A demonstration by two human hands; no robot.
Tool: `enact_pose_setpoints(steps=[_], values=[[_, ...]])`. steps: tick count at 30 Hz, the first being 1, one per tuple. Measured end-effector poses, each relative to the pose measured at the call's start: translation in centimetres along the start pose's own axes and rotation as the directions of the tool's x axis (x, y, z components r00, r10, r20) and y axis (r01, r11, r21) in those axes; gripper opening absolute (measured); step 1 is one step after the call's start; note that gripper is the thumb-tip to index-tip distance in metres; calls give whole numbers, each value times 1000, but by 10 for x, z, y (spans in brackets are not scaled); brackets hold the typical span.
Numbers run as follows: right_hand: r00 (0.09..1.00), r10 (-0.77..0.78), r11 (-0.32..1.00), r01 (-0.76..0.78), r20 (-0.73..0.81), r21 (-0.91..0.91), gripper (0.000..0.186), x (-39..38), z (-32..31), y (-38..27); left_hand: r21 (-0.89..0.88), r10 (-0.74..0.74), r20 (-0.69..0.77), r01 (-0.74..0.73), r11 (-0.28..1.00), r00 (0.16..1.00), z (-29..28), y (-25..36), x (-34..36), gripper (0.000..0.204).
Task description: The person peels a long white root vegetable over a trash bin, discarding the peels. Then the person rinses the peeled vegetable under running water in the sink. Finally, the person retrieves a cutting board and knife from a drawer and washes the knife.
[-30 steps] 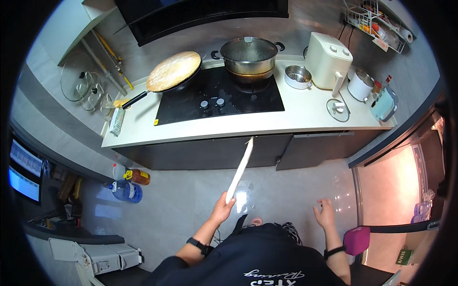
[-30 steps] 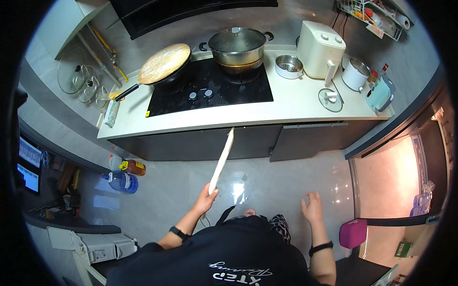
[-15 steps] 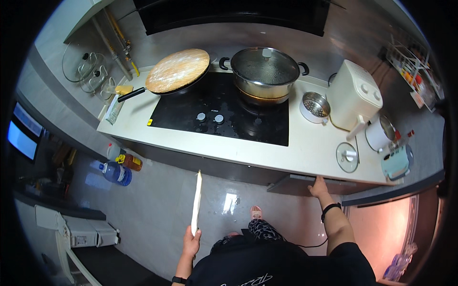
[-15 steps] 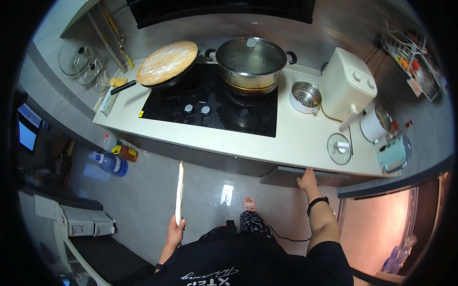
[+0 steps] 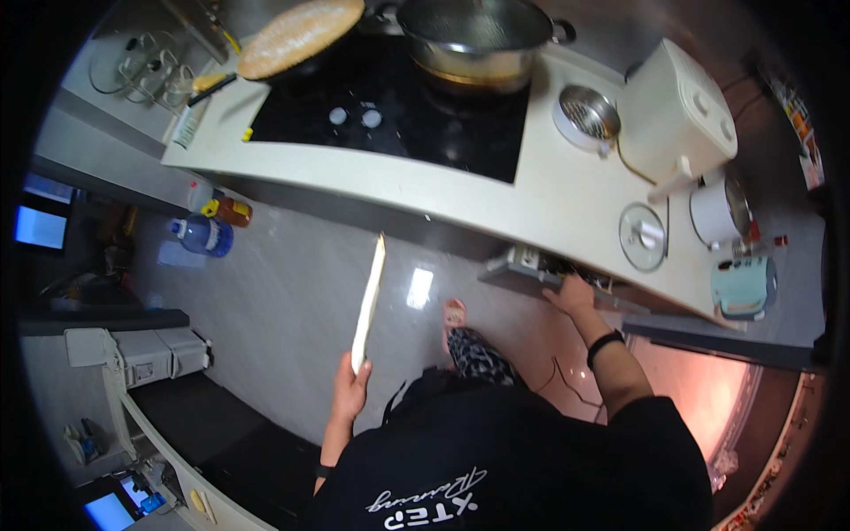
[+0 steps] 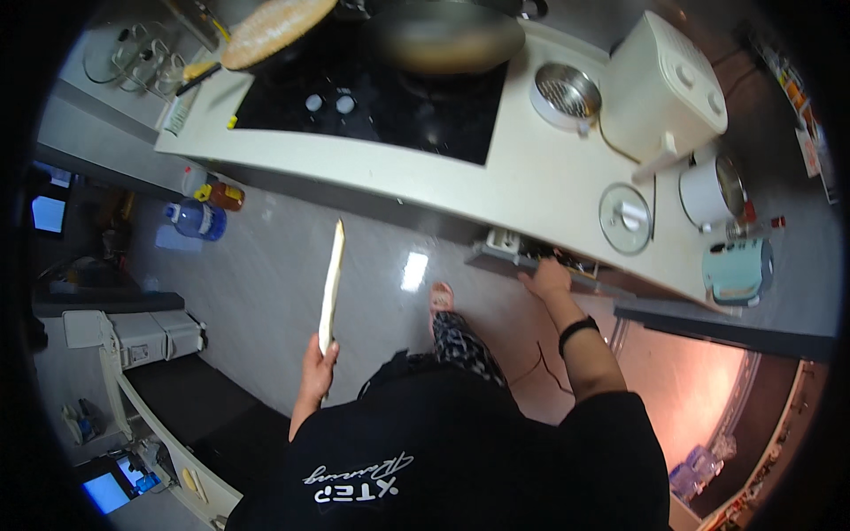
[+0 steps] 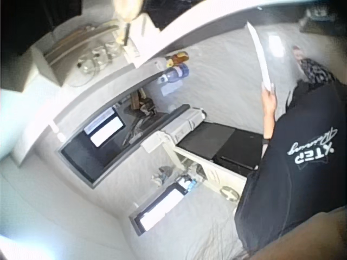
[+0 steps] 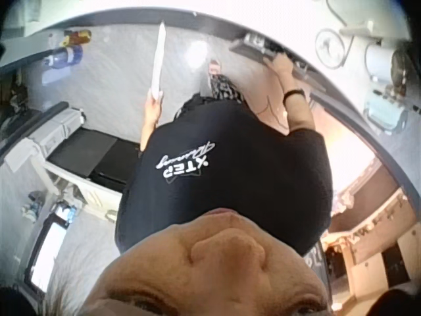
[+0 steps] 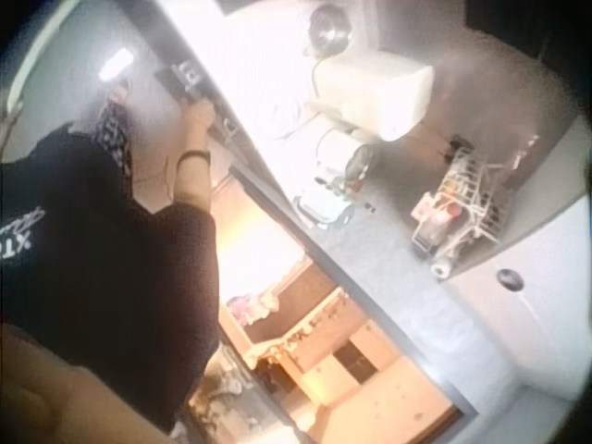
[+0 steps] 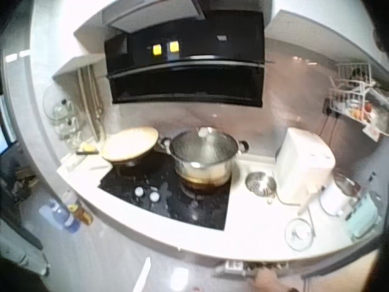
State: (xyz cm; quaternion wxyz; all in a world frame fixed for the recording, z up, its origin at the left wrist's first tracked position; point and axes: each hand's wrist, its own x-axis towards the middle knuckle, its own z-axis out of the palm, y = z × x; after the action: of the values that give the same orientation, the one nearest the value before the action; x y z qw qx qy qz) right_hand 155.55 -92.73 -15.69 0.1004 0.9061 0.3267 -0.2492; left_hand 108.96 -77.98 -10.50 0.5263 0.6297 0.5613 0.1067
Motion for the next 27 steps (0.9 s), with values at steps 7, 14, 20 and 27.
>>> enact_pose_setpoints(steps=[7, 14, 20, 27], values=[[993, -105, 987, 111, 58, -117, 49, -50, 25, -8, -225, -45, 31, 51, 973, 999, 46, -29, -67, 14], [978, -190, 963, 202, 85, -177, 50, -104, 59, -8, -269, -168, 48, 175, 947, 985, 74, -75, -147, 13], [933, -253, 927, 309, 256, -211, 60, -122, 60, -11, -264, -145, -56, 125, 956, 988, 90, -85, -168, 13], [942, -293, 949, 267, 163, 166, 63, -71, 64, 5, -335, -207, -111, 160, 929, 972, 110, -69, -168, 12]])
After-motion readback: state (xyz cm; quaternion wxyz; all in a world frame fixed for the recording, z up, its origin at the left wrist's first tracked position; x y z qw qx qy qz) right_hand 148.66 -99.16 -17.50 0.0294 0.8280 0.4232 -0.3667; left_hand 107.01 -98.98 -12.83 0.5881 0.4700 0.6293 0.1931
